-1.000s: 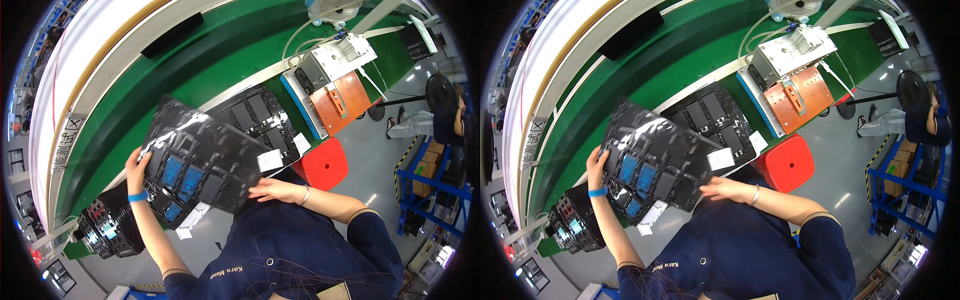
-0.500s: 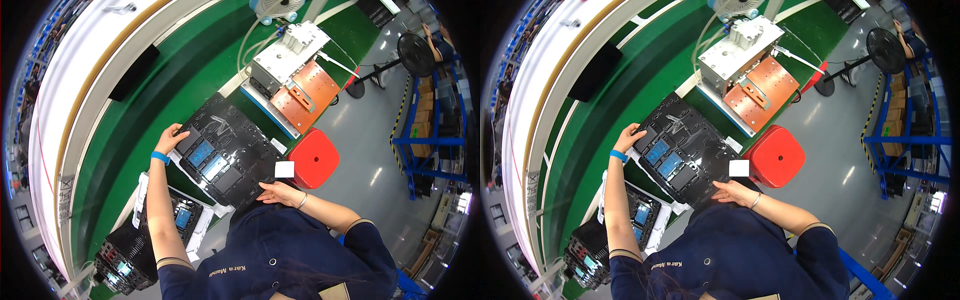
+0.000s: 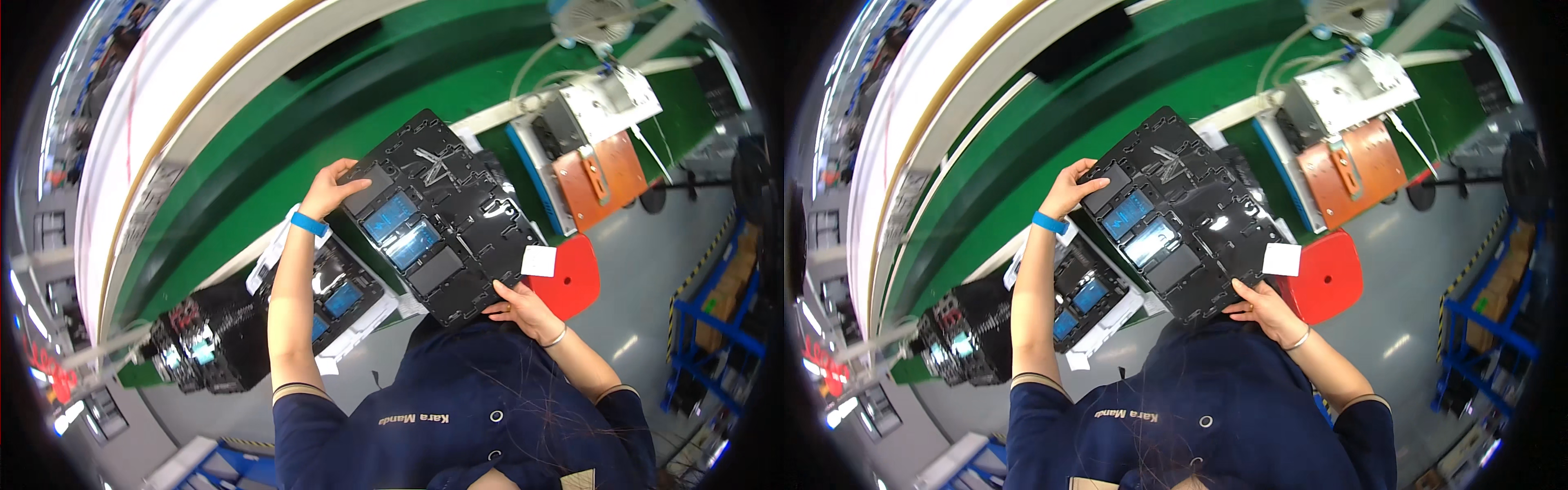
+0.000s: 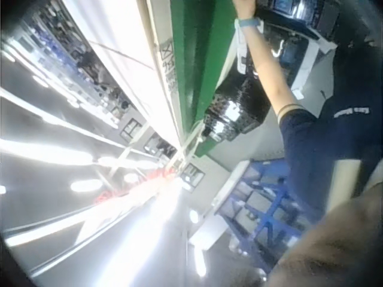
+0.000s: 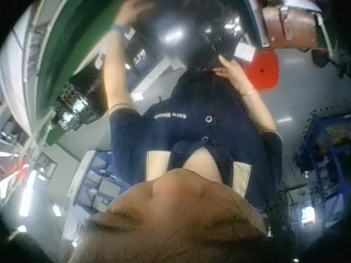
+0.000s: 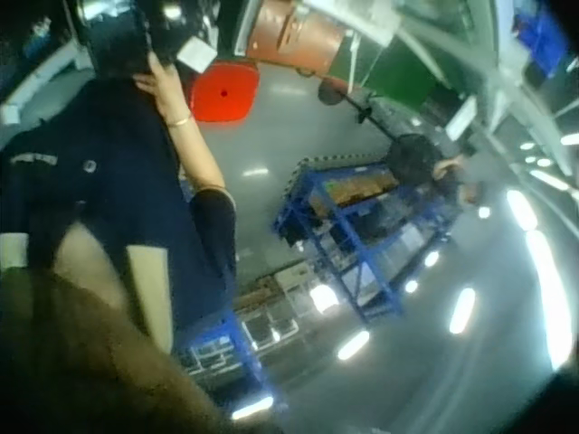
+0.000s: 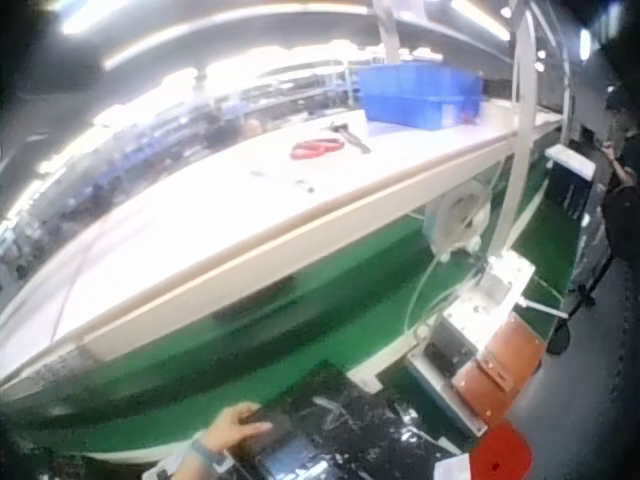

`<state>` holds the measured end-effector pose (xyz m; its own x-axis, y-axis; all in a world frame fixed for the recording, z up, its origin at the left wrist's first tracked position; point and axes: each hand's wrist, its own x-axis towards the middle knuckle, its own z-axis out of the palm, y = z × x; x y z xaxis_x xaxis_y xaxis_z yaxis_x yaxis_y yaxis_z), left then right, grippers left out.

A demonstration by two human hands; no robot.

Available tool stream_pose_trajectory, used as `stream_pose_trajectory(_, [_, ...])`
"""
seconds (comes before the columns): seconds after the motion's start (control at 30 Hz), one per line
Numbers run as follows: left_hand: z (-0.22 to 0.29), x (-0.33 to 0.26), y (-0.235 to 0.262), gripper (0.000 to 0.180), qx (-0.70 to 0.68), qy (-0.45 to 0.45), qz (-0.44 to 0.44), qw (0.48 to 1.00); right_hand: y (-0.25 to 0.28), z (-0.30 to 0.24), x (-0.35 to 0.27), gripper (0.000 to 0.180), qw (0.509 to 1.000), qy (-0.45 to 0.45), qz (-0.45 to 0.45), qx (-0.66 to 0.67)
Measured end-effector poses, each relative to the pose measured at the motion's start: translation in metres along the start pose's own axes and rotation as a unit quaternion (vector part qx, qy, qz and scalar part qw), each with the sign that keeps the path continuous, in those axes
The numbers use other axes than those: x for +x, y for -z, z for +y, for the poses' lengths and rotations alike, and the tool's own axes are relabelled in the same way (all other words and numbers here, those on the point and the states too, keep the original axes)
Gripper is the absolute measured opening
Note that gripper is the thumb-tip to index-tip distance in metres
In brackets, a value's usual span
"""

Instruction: The person organizes plastic trays containing batteries on the table, places a battery into a machine fixture, and adjusts the fixture using an allen wrench.

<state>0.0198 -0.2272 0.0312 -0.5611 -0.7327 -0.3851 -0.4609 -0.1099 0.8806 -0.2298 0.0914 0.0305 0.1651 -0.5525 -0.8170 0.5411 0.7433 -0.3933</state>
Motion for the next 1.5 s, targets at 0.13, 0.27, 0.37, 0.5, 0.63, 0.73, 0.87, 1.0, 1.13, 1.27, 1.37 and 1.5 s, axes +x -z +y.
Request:
stream_pose_trajectory(0.13, [-0.01, -0.077, 0.042, 0.036, -0.077, -0.003, 0.115, 0.99, -0.03, -0.023, 0.018, 0.038, 0.989, 0.042, -0.037, -0.135])
stream_pose_trajectory(0.27, [-0.047, -0.176, 0.073, 0.034, -0.052, -0.028, 0.289, 0.955, -0.078, -0.056, 0.044, 0.04, 0.955, 0.075, -0.155, -0.24])
stream_pose_trajectory(0.37, [-0.08, -0.251, 0.074, 0.03, -0.062, 0.033, 0.384, 0.921, -0.117, -0.056, 0.082, 0.04, 0.941, 0.109, -0.182, -0.265])
stream_pose_trajectory(0.5, [-0.125, -0.321, 0.037, 0.035, -0.109, 0.075, 0.548, 0.826, -0.15, -0.018, 0.157, 0.045, 0.854, 0.322, -0.171, -0.372])
stream_pose_trajectory(0.63, [-0.191, -0.372, 0.007, 0.031, -0.183, 0.088, 0.578, 0.79, -0.184, -0.007, 0.15, 0.049, 0.817, 0.304, -0.109, -0.478])
stream_pose_trajectory(0.73, [-0.22, -0.393, 0.0, 0.028, -0.214, 0.09, 0.57, 0.788, -0.188, 0.019, 0.163, 0.049, 0.812, 0.317, -0.116, -0.476])
stream_pose_trajectory(0.87, [-0.232, -0.383, 0.004, 0.027, -0.175, 0.094, 0.559, 0.805, -0.193, 0.023, 0.163, 0.049, 0.825, 0.303, -0.09, -0.469])
stream_pose_trajectory(1.0, [-0.247, -0.381, 0.008, 0.027, -0.195, 0.111, 0.542, 0.81, -0.199, 0.009, 0.154, 0.051, 0.818, 0.266, -0.067, -0.506])
stream_pose_trajectory(1.13, [-0.249, -0.379, 0.012, 0.029, -0.234, 0.12, 0.518, 0.814, -0.202, 0.009, 0.155, 0.055, 0.798, 0.275, -0.033, -0.536])
stream_pose_trajectory(1.27, [-0.236, -0.369, 0.014, 0.039, -0.242, 0.127, 0.518, 0.811, -0.195, 0.015, 0.157, 0.069, 0.817, 0.274, -0.013, -0.507])
stream_pose_trajectory(1.37, [-0.24, -0.385, 0.025, 0.05, -0.102, 0.19, 0.526, 0.823, -0.183, 0.009, 0.124, 0.076, 0.816, 0.309, -0.016, -0.488])
stream_pose_trajectory(1.5, [-0.21, -0.37, 0.034, 0.057, 0.344, 0.171, 0.52, 0.763, -0.123, 0.002, 0.083, 0.055, 0.78, 0.357, -0.116, -0.5])
